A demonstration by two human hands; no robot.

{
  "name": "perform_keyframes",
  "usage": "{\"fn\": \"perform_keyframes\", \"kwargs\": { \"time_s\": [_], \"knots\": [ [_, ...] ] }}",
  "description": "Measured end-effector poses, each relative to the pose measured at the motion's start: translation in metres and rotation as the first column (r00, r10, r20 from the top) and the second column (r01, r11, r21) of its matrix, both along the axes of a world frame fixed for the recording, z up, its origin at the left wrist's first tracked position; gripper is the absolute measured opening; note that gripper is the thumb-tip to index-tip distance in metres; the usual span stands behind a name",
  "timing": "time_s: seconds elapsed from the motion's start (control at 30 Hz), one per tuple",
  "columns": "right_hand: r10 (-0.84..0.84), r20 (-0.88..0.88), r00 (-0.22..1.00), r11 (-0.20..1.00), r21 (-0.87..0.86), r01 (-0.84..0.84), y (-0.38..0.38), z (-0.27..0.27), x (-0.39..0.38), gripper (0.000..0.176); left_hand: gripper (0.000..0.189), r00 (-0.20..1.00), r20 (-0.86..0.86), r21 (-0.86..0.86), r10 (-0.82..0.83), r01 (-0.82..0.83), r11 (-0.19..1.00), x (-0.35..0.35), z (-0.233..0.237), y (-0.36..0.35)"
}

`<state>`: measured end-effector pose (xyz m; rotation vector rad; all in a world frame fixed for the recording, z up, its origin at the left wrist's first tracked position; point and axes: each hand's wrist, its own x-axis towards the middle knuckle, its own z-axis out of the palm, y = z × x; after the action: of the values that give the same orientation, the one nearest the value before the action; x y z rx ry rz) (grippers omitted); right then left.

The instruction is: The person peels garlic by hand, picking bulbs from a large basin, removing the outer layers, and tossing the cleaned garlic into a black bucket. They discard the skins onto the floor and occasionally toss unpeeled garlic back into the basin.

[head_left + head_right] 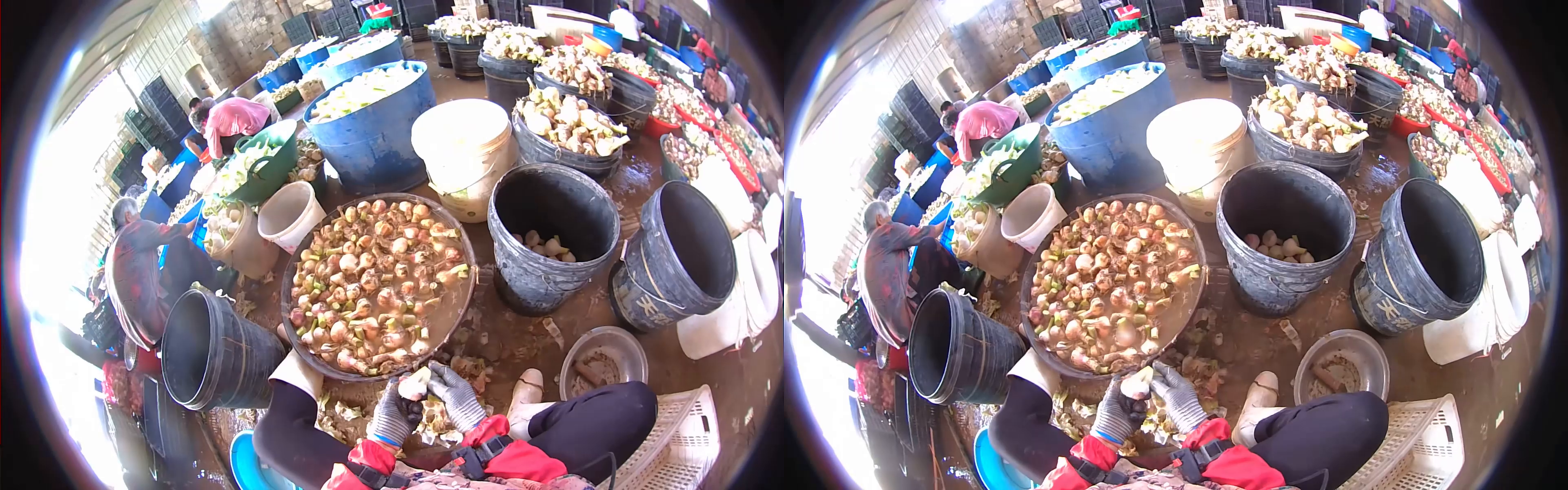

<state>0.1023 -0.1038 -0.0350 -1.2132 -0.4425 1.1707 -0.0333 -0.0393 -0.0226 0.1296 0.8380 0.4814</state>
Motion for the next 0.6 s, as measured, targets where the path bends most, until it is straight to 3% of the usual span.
{"fn": "perform_keyframes", "kwargs": {
  "time_s": [0.07, 0.1, 0.13, 0.17, 0.2, 0.23, 0.27, 0.33, 0.37, 0.4, 0.43, 0.47, 0.5, 0.53, 0.6],
  "knots": [
    [0.013, -0.092, 0.996, 0.999, -0.028, -0.015, -0.002, 0.004, 0.0, 0.041, 0.039, 0.992, -0.125, 0.09, 0.035, -0.024, 0.996, 0.001, -0.013, 0.002],
    [0.027, -0.185, 0.982, 0.998, -0.048, -0.037, -0.003, 0.006, -0.001, 0.043, 0.043, 0.972, -0.228, 0.174, -0.058, 0.1, 0.98, 0.001, -0.017, 0.002],
    [0.026, -0.187, 0.982, 0.998, -0.049, -0.036, -0.003, 0.003, 0.0, 0.043, 0.043, 0.971, -0.23, 0.172, -0.06, 0.101, 0.98, -0.001, -0.02, 0.0],
    [-0.02, -0.261, 0.965, 0.995, -0.1, -0.006, -0.002, 0.0, 0.001, 0.044, 0.046, 0.922, -0.368, 0.35, -0.119, 0.256, 0.901, 0.003, -0.008, -0.006],
    [-0.069, -0.332, 0.941, 0.988, -0.152, 0.019, -0.002, -0.003, 0.001, 0.046, 0.05, 0.85, -0.507, 0.486, -0.142, 0.418, 0.768, 0.005, -0.003, -0.009],
    [-0.125, -0.355, 0.927, 0.985, -0.154, 0.074, -0.003, -0.005, -0.002, 0.046, 0.062, 0.72, -0.683, 0.718, 0.122, 0.631, 0.294, 0.001, -0.023, -0.011],
    [-0.126, -0.356, 0.926, 0.985, -0.157, 0.074, -0.003, -0.008, -0.003, 0.046, 0.062, 0.719, -0.685, 0.716, 0.12, 0.632, 0.295, 0.004, -0.012, -0.011],
    [-0.07, -0.105, 0.992, 0.983, -0.175, 0.051, 0.0, -0.015, -0.005, 0.043, 0.071, 0.437, -0.773, 0.411, 0.46, 0.897, -0.162, 0.011, 0.019, -0.01],
    [-0.088, -0.103, 0.991, 0.984, -0.163, 0.07, 0.0, -0.018, -0.007, 0.037, 0.074, 0.48, -0.752, 0.444, 0.452, 0.876, -0.19, 0.009, 0.012, -0.008],
    [-0.085, -0.104, 0.991, 0.984, -0.163, 0.067, 0.0, -0.014, -0.007, 0.037, 0.074, 0.477, -0.753, 0.443, 0.453, 0.877, -0.187, 0.009, 0.003, -0.007],
    [-0.115, -0.156, 0.981, 0.986, -0.139, 0.094, 0.0, -0.01, -0.007, 0.036, 0.069, 0.652, -0.702, 0.688, 0.287, 0.724, 0.036, 0.011, -0.006, -0.007],
    [-0.146, -0.208, 0.967, 0.985, -0.116, 0.124, 0.001, -0.005, -0.006, 0.035, 0.064, 0.813, -0.56, 0.812, 0.158, 0.502, 0.298, 0.015, -0.007, -0.008],
    [-0.149, -0.208, 0.967, 0.985, -0.119, 0.126, 0.001, -0.003, -0.005, 0.035, 0.057, 0.855, -0.501, 0.791, 0.136, 0.389, 0.473, 0.018, -0.008, -0.011],
    [-0.162, -0.162, 0.973, 0.984, -0.099, 0.147, 0.0, -0.001, -0.004, 0.033, 0.057, 0.855, -0.501, 0.789, 0.134, 0.389, 0.476, 0.019, -0.009, -0.012],
    [-0.17, -0.115, 0.979, 0.984, -0.079, 0.162, 0.0, -0.005, -0.005, 0.032, 0.055, 0.845, -0.534, 0.619, 0.035, 0.363, 0.696, 0.022, -0.003, -0.014]
  ]
}}
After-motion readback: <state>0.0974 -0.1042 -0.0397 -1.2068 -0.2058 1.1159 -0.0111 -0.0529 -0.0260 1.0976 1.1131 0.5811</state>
